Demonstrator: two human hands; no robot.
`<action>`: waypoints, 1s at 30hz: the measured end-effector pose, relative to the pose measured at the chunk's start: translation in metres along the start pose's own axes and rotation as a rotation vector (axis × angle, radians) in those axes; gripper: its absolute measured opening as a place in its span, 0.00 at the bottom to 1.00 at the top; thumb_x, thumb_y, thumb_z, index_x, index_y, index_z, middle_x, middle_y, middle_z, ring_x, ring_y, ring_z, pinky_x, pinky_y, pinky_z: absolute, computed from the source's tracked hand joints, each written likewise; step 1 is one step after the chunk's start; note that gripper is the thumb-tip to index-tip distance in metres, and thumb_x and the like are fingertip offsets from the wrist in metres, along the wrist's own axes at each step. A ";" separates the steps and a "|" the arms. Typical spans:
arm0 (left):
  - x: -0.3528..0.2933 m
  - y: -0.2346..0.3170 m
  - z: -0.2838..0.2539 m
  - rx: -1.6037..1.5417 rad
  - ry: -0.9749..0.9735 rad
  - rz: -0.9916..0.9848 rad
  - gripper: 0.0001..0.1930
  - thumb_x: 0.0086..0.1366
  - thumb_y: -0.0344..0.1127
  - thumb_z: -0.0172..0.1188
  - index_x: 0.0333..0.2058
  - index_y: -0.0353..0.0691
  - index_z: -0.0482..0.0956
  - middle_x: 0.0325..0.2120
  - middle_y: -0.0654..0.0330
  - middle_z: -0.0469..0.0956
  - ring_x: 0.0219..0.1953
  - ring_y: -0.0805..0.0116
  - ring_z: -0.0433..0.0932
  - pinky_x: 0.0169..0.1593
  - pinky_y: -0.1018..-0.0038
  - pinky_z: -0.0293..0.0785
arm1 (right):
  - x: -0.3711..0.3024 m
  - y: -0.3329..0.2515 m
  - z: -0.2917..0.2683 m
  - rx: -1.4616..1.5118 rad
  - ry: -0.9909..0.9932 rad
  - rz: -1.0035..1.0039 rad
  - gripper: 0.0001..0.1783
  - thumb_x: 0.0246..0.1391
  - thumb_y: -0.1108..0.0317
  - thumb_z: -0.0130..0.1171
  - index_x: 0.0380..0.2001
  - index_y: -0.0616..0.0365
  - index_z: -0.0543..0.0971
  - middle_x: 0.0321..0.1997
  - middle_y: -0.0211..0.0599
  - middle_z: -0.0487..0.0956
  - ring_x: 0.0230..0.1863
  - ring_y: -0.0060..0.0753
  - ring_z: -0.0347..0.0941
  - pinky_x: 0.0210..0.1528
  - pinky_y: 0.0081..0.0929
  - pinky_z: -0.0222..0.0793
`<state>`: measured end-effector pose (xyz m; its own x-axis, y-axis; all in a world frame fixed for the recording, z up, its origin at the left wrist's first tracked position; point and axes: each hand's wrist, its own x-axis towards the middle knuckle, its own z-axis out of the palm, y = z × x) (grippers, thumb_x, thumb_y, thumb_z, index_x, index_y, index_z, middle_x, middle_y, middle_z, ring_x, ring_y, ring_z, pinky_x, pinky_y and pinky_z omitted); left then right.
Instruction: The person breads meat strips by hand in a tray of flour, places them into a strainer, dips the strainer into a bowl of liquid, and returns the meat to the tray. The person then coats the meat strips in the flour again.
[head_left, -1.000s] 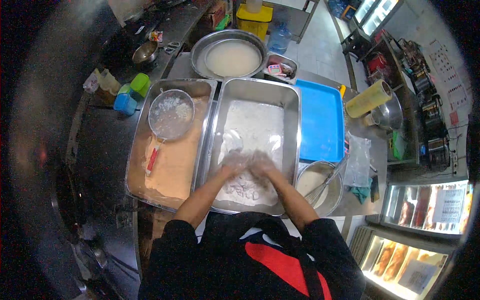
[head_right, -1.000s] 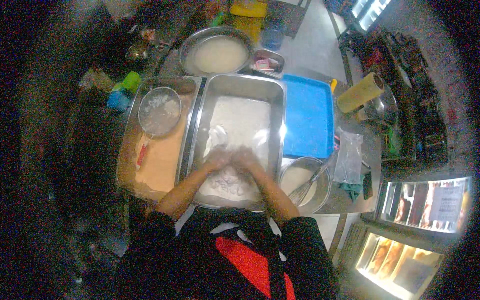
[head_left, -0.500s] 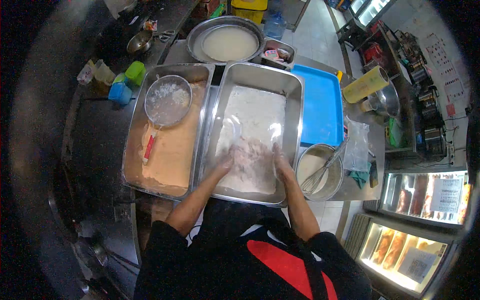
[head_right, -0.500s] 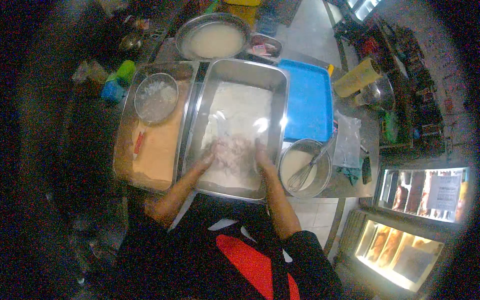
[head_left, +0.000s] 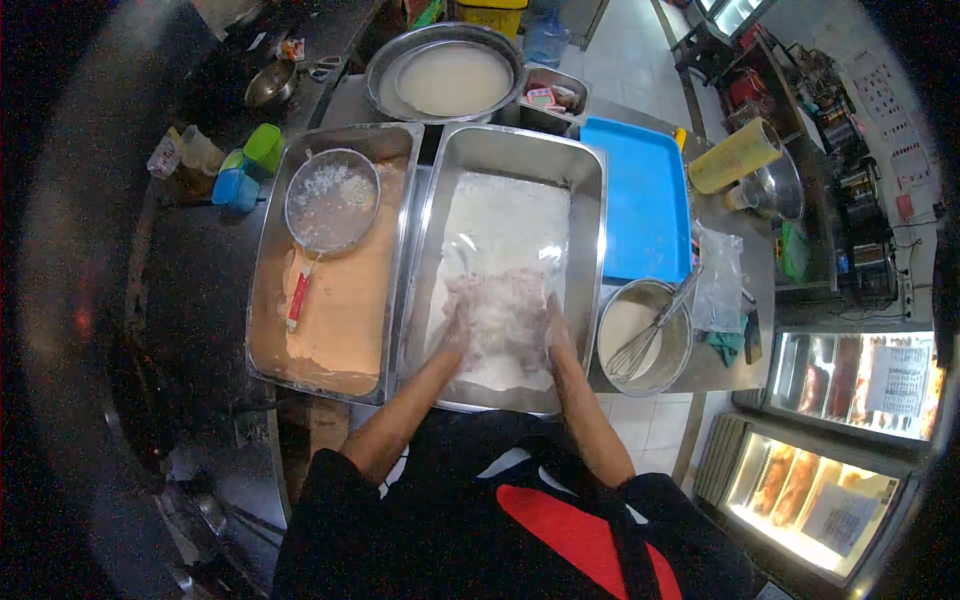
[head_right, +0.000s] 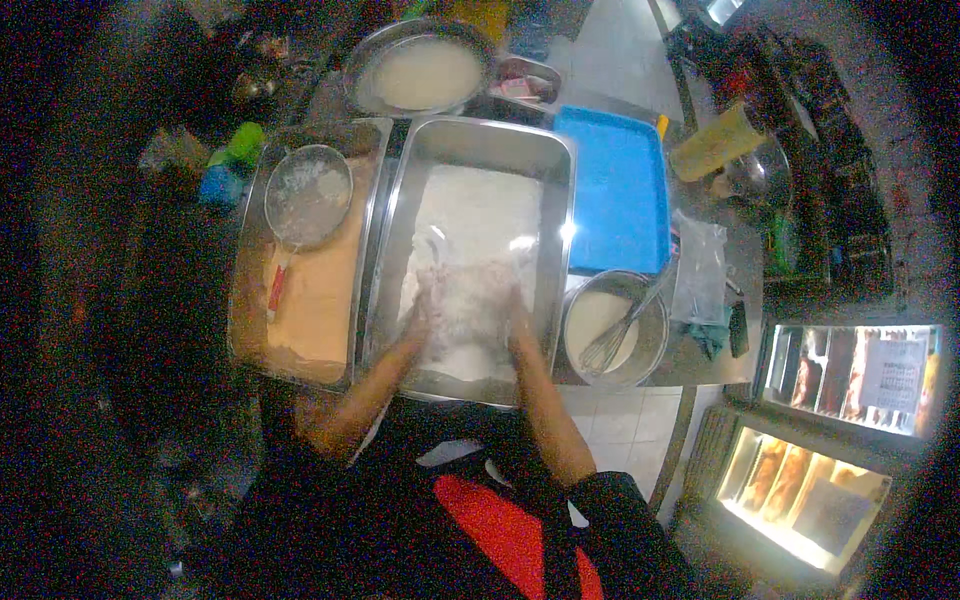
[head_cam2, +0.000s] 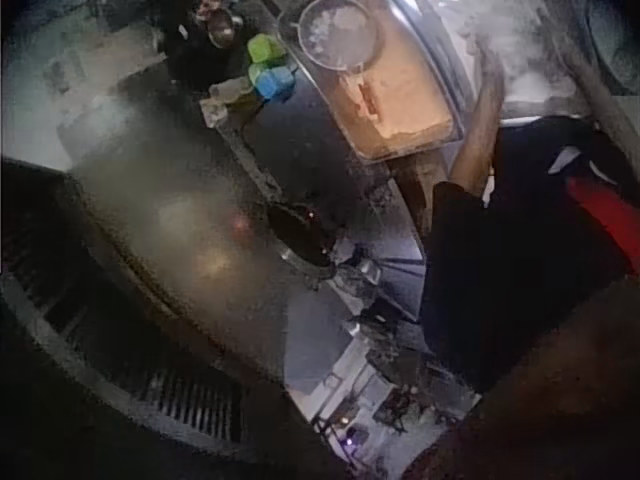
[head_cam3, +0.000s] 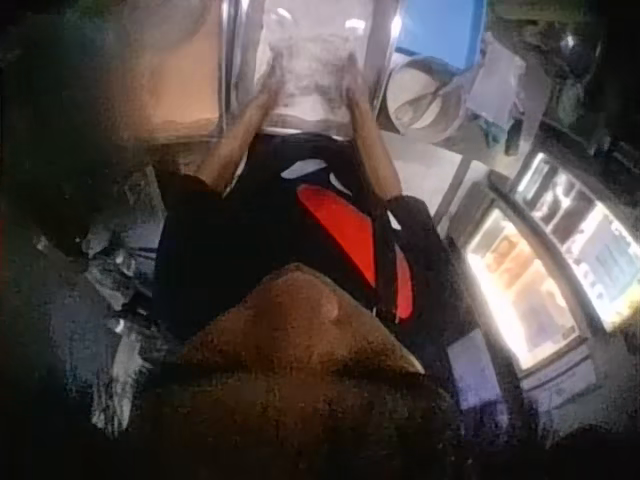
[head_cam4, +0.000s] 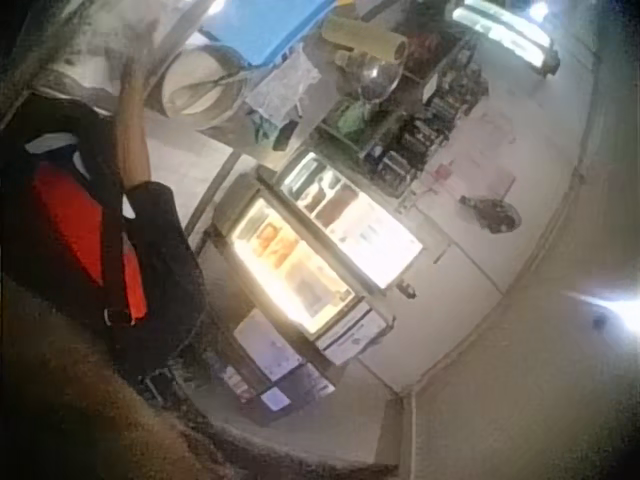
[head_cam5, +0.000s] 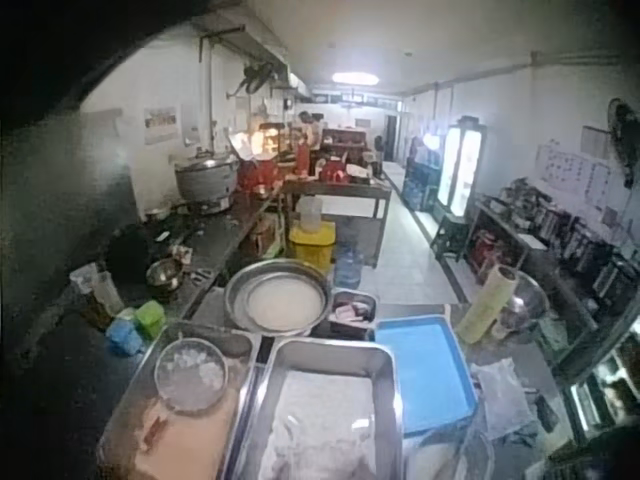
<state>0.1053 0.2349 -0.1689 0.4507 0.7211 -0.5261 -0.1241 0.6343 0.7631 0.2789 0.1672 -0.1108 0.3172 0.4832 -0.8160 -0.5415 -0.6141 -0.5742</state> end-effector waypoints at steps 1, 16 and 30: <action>0.003 0.007 -0.013 0.158 -0.033 -0.078 0.32 0.69 0.59 0.31 0.62 0.42 0.60 0.59 0.40 0.61 0.63 0.52 0.59 0.65 0.61 0.52 | -0.003 -0.007 -0.005 -0.052 -0.046 -0.301 0.47 0.57 0.30 0.33 0.56 0.67 0.68 0.50 0.48 0.73 0.52 0.39 0.68 0.59 0.39 0.58; 0.088 0.048 0.001 1.070 0.229 0.271 0.31 0.69 0.54 0.35 0.60 0.34 0.61 0.59 0.43 0.62 0.62 0.49 0.59 0.62 0.60 0.57 | 0.034 -0.047 0.034 0.267 -0.303 -0.382 0.48 0.57 0.31 0.33 0.58 0.70 0.64 0.59 0.49 0.67 0.59 0.42 0.64 0.62 0.33 0.55; 0.090 0.036 -0.019 0.553 -0.062 0.115 0.32 0.71 0.53 0.28 0.65 0.35 0.50 0.65 0.49 0.52 0.68 0.59 0.48 0.69 0.71 0.41 | 0.021 -0.089 0.041 -0.530 -0.166 -0.382 0.47 0.58 0.32 0.33 0.62 0.67 0.59 0.67 0.53 0.58 0.69 0.43 0.51 0.69 0.33 0.42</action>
<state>0.1251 0.3279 -0.1960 0.5149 0.7486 -0.4176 0.2986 0.3001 0.9060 0.3019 0.2581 -0.0743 0.2637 0.7911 -0.5520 0.0542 -0.5835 -0.8103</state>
